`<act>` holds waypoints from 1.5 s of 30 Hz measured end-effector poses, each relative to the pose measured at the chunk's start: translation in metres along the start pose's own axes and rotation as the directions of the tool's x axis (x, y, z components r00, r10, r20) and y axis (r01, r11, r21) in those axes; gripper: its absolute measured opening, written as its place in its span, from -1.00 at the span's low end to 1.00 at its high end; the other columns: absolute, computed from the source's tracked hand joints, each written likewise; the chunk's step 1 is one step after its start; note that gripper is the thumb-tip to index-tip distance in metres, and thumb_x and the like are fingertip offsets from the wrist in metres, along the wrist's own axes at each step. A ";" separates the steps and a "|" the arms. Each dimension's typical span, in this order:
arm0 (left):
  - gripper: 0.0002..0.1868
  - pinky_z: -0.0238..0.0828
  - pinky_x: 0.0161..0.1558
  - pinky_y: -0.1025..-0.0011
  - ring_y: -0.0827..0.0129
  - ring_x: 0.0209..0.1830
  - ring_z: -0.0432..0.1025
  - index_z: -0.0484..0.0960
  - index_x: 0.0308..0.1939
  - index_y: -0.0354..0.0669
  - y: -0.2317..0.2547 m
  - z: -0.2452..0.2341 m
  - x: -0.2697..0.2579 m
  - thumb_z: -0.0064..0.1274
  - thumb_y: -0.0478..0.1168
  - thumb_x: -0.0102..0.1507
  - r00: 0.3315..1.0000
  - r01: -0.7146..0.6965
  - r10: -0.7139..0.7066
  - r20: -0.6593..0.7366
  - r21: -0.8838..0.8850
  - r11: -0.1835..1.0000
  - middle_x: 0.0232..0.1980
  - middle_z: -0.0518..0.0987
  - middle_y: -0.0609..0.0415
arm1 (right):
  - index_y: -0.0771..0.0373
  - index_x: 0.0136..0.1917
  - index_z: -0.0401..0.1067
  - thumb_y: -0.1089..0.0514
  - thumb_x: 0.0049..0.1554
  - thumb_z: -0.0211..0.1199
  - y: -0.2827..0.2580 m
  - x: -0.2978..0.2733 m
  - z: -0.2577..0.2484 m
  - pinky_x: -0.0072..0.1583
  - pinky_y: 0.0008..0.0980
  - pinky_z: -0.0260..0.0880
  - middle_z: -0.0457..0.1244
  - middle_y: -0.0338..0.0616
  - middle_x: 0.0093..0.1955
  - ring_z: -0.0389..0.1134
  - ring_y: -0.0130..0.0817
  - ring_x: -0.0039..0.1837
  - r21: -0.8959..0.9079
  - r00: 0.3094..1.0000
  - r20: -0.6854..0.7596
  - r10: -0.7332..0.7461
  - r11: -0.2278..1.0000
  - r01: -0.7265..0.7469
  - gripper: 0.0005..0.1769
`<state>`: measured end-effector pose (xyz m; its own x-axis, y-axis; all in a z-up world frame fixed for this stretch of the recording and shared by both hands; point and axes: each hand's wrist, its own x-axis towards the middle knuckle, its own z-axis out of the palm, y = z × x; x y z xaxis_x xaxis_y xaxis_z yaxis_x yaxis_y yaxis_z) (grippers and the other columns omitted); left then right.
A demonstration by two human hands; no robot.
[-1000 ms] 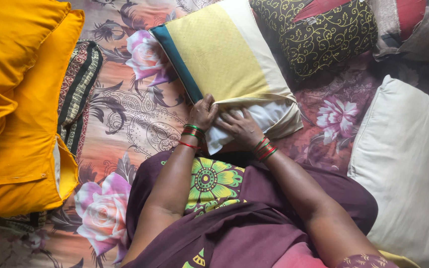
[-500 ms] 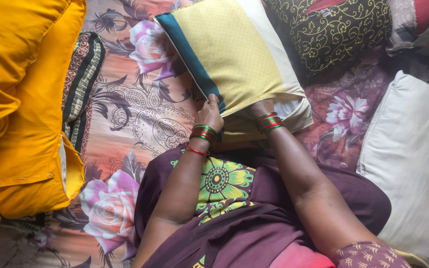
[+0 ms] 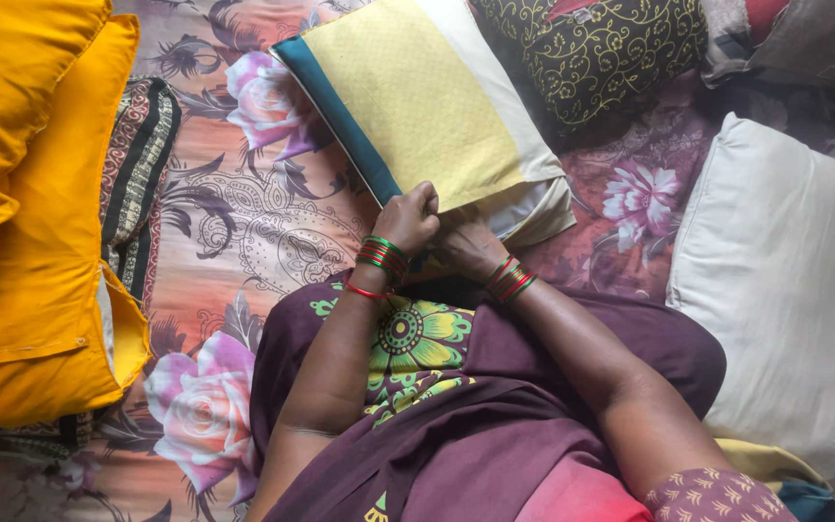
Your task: The person inserts a white pillow into a yellow and teal striped pillowcase. They align the corners, push the pillow inside, and smooth the fabric. The person then places the finished pillow on a stack of other pillows on the bed.
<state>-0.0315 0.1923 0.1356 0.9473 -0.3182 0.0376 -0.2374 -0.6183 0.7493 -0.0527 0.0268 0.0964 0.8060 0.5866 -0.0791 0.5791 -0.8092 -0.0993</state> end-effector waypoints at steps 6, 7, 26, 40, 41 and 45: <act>-0.82 0.45 -0.14 0.04 -0.08 -0.18 0.51 0.43 -0.19 -0.18 -0.004 0.004 -0.029 0.10 -0.26 0.20 0.944 -0.244 0.276 -0.181 0.183 0.952 -0.24 0.57 -0.14 | 0.25 -0.01 0.49 -0.07 -0.06 0.39 0.015 -0.015 0.006 -0.12 -0.09 0.39 0.35 0.03 -0.20 0.43 0.00 -0.11 0.099 0.844 -0.523 0.119 0.992 -0.078 -0.56; -0.77 0.45 -0.13 0.03 -0.09 -0.15 0.50 0.43 -0.16 -0.20 -0.006 0.007 -0.032 0.13 -0.20 0.24 0.956 -0.275 0.285 -0.065 0.127 0.953 -0.22 0.56 -0.16 | 0.26 -0.06 0.48 -0.08 0.00 0.38 0.021 -0.010 0.010 -0.11 -0.06 0.39 0.36 0.05 -0.22 0.44 0.02 -0.13 0.159 0.865 -0.443 0.235 0.970 -0.182 -0.61; -0.72 0.50 -0.11 0.04 0.11 -0.14 0.60 0.73 -0.32 -0.05 0.001 0.051 -0.027 0.19 0.05 0.14 0.947 -0.320 0.274 0.167 0.469 0.823 -0.24 0.68 0.02 | -0.10 0.26 0.49 -0.23 -0.03 0.38 0.054 -0.022 0.004 0.26 -0.01 0.20 0.42 -0.06 0.01 0.42 -0.05 0.11 0.318 0.929 0.332 0.162 0.908 -0.272 -0.40; -0.63 0.56 -0.23 0.01 -0.06 -0.17 0.61 0.32 0.18 -0.13 -0.099 0.033 0.024 0.00 -0.33 0.31 0.984 0.159 -0.176 -0.032 0.606 0.780 -0.21 0.68 -0.20 | 0.04 0.15 0.43 -0.30 0.20 0.22 0.146 -0.050 -0.019 0.22 0.07 0.23 0.43 -0.05 -0.02 0.44 -0.07 0.14 -0.023 0.915 -0.007 0.405 0.914 -0.405 -0.55; -0.70 0.57 -0.27 0.02 -0.03 -0.18 0.63 0.35 0.16 -0.12 -0.101 0.039 0.028 -0.07 -0.36 0.35 0.985 0.163 -0.157 -0.066 0.634 0.756 -0.23 0.69 -0.18 | 0.08 0.22 0.37 -0.35 0.18 0.23 0.145 -0.048 -0.020 0.20 0.07 0.25 0.43 -0.01 -0.02 0.44 -0.02 0.14 -0.003 0.891 -0.014 0.455 0.891 -0.455 -0.43; -0.74 0.58 -0.37 0.11 0.06 -0.29 0.64 0.43 0.09 -0.11 -0.096 0.046 0.056 -0.10 -0.34 0.31 0.987 0.094 0.027 -0.158 0.710 0.698 -0.31 0.69 -0.08 | 0.15 0.35 0.28 -0.47 0.07 0.27 0.138 -0.038 -0.044 0.16 0.09 0.31 0.39 0.12 0.04 0.41 0.10 0.15 0.090 0.762 0.002 0.647 0.759 -0.645 -0.16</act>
<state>0.0342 0.2011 0.0354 0.9626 -0.2175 0.1617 -0.2291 -0.9717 0.0573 0.0020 -0.1086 0.1292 0.9890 -0.0767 -0.1266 -0.0912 -0.9894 -0.1134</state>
